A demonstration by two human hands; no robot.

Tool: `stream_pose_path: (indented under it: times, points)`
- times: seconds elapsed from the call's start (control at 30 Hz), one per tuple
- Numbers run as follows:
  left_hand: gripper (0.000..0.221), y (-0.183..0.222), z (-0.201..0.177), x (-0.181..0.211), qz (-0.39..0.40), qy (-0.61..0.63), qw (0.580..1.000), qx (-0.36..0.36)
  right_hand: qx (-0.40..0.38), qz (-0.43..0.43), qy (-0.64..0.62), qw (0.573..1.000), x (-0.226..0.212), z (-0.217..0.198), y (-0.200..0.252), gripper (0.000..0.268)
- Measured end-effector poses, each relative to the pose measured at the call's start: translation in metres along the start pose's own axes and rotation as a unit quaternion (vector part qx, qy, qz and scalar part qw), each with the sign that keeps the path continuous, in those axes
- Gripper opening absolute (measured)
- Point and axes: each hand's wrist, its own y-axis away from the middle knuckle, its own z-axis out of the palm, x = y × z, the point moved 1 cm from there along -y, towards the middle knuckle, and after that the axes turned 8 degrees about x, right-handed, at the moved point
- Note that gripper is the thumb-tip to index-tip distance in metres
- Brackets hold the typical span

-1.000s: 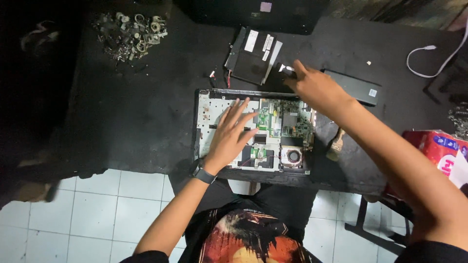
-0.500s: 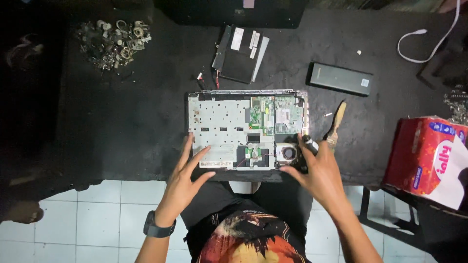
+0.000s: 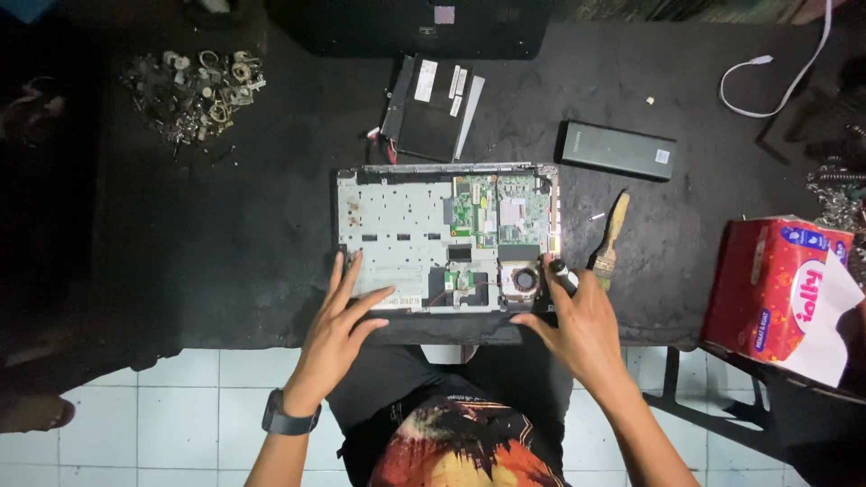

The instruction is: Removing a laptop battery and cleaning the internal components using a brush and screwdriver.

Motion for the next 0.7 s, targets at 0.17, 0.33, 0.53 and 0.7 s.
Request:
stream_pose_path:
  times: [0.17, 0.33, 0.53, 0.7]
  points:
    - [0.04, -0.016, -0.01, 0.015, -0.08, -0.023, 0.996, -0.034, -0.066, 0.053, 0.038, 0.996, -0.027, -0.048, -0.039, 0.079]
    - [0.042, -0.039, -0.017, 0.039, -0.072, -0.024, 0.997, 0.025, -0.053, 0.089, 0.012, 0.995, -0.02, -0.061, -0.058, 0.073]
    - [0.033, -0.105, 0.033, 0.044, -0.007, 0.027, 0.999, 0.041, 0.107, 0.035, -0.026, 0.993, -0.012, -0.029, -0.115, 0.038]
    - [0.053, -0.141, 0.076, 0.024, 0.072, -0.081, 0.994, 0.019, 0.139, 0.023, -0.102, 0.985, -0.02, -0.022, -0.148, 0.027]
